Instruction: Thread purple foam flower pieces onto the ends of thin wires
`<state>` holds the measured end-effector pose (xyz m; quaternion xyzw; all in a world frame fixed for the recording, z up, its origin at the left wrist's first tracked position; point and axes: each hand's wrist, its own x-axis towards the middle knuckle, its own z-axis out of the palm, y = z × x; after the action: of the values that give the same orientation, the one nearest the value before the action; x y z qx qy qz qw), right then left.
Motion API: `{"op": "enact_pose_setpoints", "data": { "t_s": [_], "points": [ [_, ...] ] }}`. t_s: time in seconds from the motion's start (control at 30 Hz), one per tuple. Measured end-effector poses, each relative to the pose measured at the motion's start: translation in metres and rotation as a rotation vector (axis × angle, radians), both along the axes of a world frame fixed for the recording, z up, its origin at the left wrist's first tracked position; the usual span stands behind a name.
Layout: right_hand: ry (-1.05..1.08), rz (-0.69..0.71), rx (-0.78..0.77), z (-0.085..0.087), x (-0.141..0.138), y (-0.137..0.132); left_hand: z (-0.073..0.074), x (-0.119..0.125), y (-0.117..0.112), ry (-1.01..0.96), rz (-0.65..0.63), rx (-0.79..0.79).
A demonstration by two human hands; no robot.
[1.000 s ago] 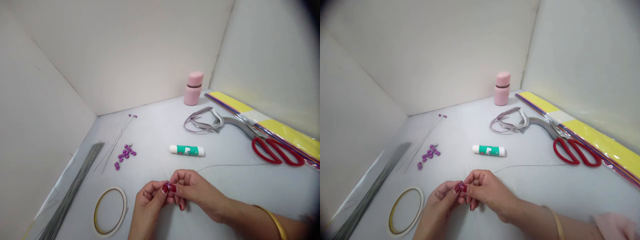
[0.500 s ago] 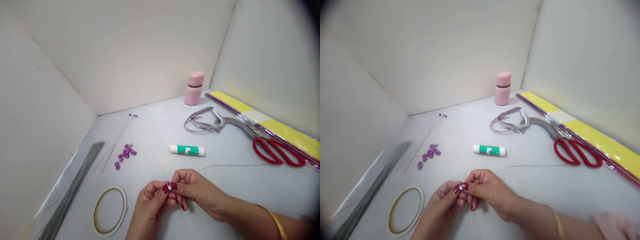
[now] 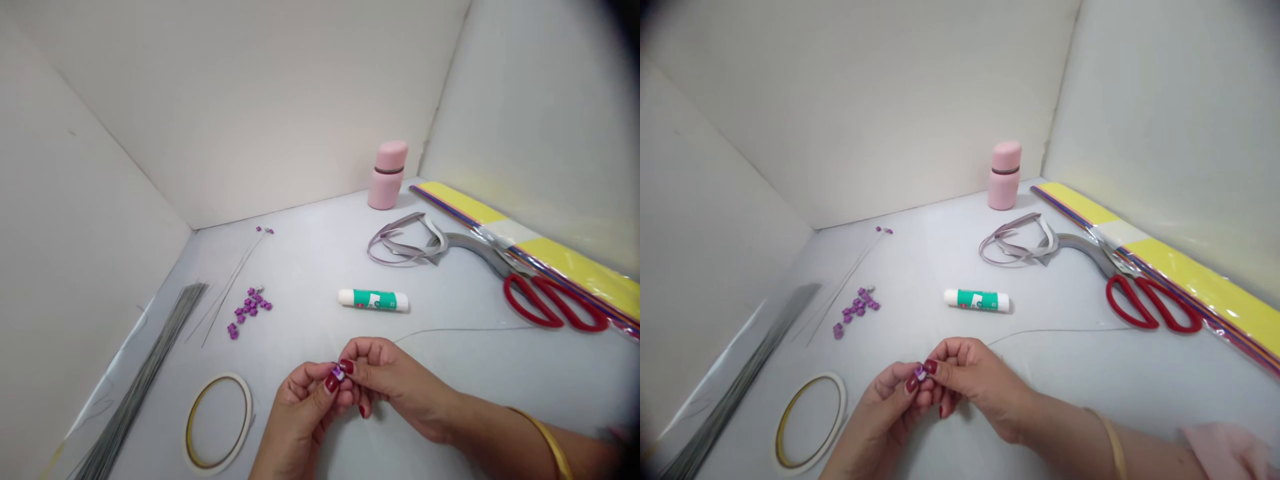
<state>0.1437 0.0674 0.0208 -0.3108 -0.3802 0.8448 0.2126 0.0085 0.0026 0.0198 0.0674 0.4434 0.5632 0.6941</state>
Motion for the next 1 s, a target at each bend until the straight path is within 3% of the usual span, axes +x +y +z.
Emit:
{"op": "enact_pose_setpoints", "data": {
  "t_s": [0.27,0.67,0.87,1.0],
  "points": [
    [0.002,-0.033,0.053,-0.001,-0.0002,-0.0003,0.0009,0.0021,-0.0009,0.066,0.025,0.019],
    [-0.041,-0.066,0.096,-0.0002,-0.0016,-0.0035,0.0062,0.0038,-0.0022,0.521,-0.01,0.157],
    [-0.035,-0.08,0.174,0.0002,0.0002,-0.0043,0.0005,-0.0004,0.0,0.295,-0.045,0.038],
    [-0.005,-0.068,0.151,-0.0001,0.0007,-0.0037,-0.0013,-0.0021,0.0007,0.216,-0.054,0.04]
  ]
}}
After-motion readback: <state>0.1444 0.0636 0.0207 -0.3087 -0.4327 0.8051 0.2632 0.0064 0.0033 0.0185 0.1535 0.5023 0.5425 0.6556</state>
